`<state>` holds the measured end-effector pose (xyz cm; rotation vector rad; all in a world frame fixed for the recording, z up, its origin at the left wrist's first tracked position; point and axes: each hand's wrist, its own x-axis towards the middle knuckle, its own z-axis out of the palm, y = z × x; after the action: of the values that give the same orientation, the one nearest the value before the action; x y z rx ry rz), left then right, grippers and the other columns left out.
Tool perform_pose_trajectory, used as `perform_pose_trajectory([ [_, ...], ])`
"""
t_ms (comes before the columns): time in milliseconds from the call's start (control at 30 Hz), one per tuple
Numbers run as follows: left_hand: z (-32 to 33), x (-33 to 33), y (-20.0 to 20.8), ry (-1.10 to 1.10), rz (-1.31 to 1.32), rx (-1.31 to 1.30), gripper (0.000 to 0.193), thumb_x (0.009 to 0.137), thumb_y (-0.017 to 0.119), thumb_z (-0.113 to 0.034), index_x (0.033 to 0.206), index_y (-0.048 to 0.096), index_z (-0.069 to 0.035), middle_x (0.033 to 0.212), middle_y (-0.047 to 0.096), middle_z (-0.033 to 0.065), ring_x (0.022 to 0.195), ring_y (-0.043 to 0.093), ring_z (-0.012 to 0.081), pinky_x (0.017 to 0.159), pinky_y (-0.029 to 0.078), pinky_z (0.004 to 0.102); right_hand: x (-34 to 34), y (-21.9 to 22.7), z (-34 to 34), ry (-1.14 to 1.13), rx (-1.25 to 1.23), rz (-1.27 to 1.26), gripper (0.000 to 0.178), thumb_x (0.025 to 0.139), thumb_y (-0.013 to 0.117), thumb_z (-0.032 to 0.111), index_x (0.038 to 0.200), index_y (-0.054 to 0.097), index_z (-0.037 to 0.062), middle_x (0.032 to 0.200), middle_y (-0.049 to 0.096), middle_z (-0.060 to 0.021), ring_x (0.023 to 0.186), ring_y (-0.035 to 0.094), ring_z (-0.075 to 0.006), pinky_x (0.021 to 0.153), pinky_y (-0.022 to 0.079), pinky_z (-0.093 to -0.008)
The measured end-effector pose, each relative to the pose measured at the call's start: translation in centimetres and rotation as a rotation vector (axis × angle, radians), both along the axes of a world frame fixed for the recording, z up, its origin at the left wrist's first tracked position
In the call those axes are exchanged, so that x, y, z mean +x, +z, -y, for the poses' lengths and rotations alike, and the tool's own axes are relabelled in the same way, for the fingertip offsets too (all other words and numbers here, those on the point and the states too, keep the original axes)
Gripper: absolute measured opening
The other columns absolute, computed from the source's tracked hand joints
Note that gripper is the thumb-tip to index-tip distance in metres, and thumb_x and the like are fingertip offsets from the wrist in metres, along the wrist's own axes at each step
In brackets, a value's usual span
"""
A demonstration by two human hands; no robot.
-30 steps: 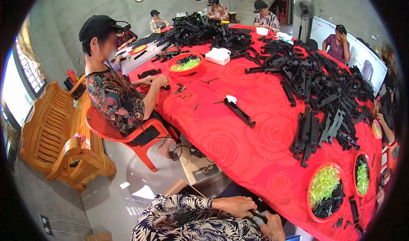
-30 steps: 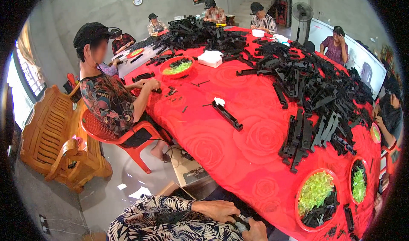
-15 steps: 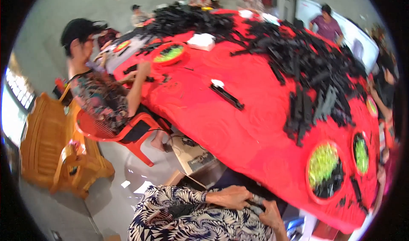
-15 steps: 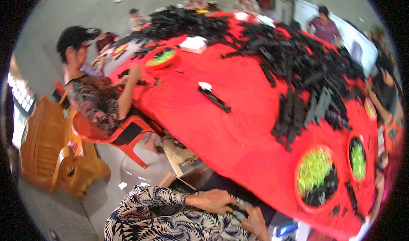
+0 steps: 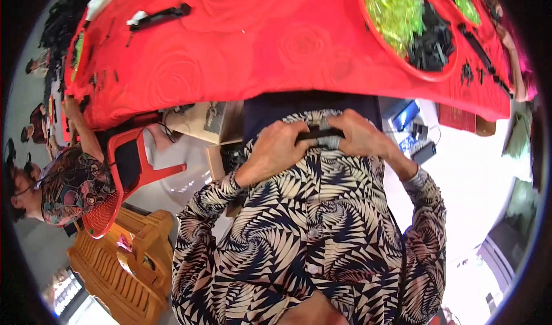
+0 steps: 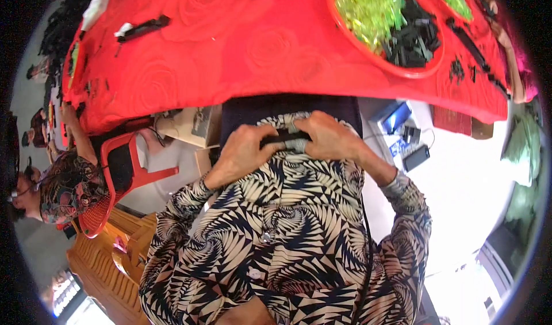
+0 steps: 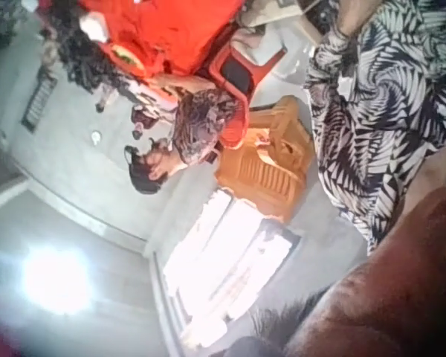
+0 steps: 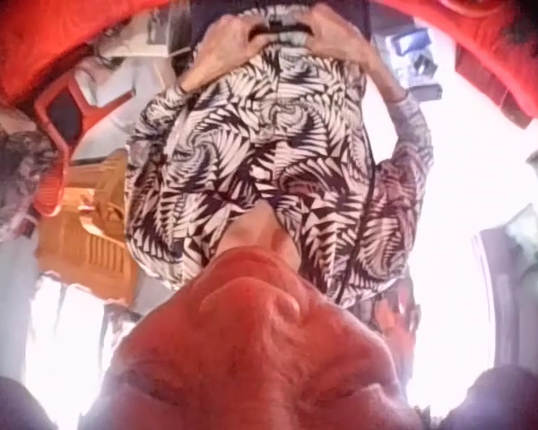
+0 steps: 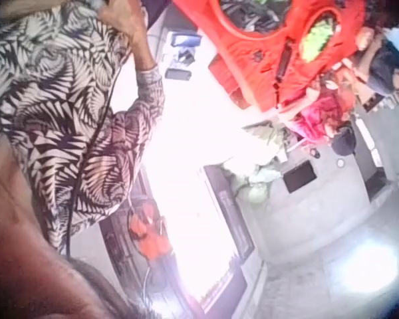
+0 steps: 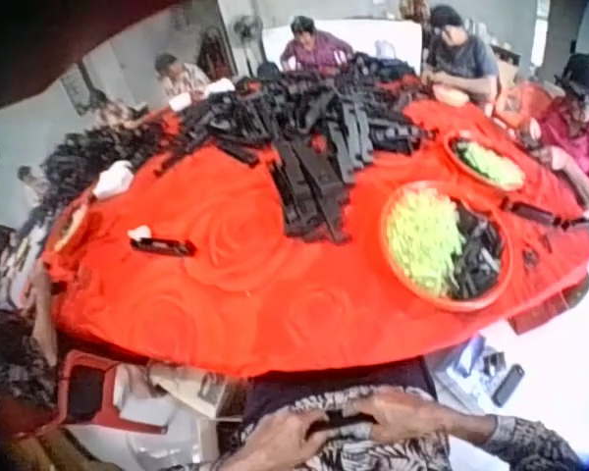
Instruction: The person assembles black plastic components by hand on a large table.
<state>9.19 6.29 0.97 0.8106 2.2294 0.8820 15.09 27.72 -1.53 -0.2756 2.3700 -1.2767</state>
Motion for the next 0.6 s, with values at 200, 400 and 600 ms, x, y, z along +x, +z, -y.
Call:
perform_pose_trajectory([
  [200, 0.2, -1.2, -1.7, -0.046, 0.207, 0.034, 0.024, 0.083, 0.068, -0.020, 0.090, 0.064, 0.003, 0.067, 0.062, 0.0201, 0.060, 0.062, 0.0280, 0.058, 0.046, 0.0392, -0.7, -0.3, 0.2, 0.048, 0.018, -0.067, 0.031, 0.066, 0.056, 0.001, 0.097, 0.062, -0.0027, 0.072, 0.056, -0.0266, 0.069, 0.056, -0.0449, 0.064, 0.045, -0.0471],
  [400, 1.6, -1.1, -3.2, -0.089, 0.480, 0.160, 0.018, 0.086, 0.065, -0.011, 0.095, 0.061, 0.005, 0.070, 0.063, 0.0129, 0.065, 0.053, 0.0119, 0.060, 0.044, 0.0325, -0.5, 1.4, 0.6, 0.110, 0.147, 0.130, 0.025, 0.070, 0.055, 0.008, 0.089, 0.061, -0.0064, 0.088, 0.061, -0.0266, 0.093, 0.057, -0.0437, 0.084, 0.045, -0.0504],
  [600, 1.3, 0.3, -3.2, -0.032, 0.283, 0.136, 0.019, 0.085, 0.065, -0.015, 0.093, 0.063, 0.002, 0.071, 0.062, 0.0193, 0.063, 0.059, 0.0282, 0.061, 0.044, 0.0373, -0.2, 0.8, 0.8, 0.072, 0.133, 0.073, 0.026, 0.066, 0.056, 0.003, 0.092, 0.059, -0.0035, 0.079, 0.058, -0.0236, 0.083, 0.053, -0.0420, 0.078, 0.043, -0.0484],
])
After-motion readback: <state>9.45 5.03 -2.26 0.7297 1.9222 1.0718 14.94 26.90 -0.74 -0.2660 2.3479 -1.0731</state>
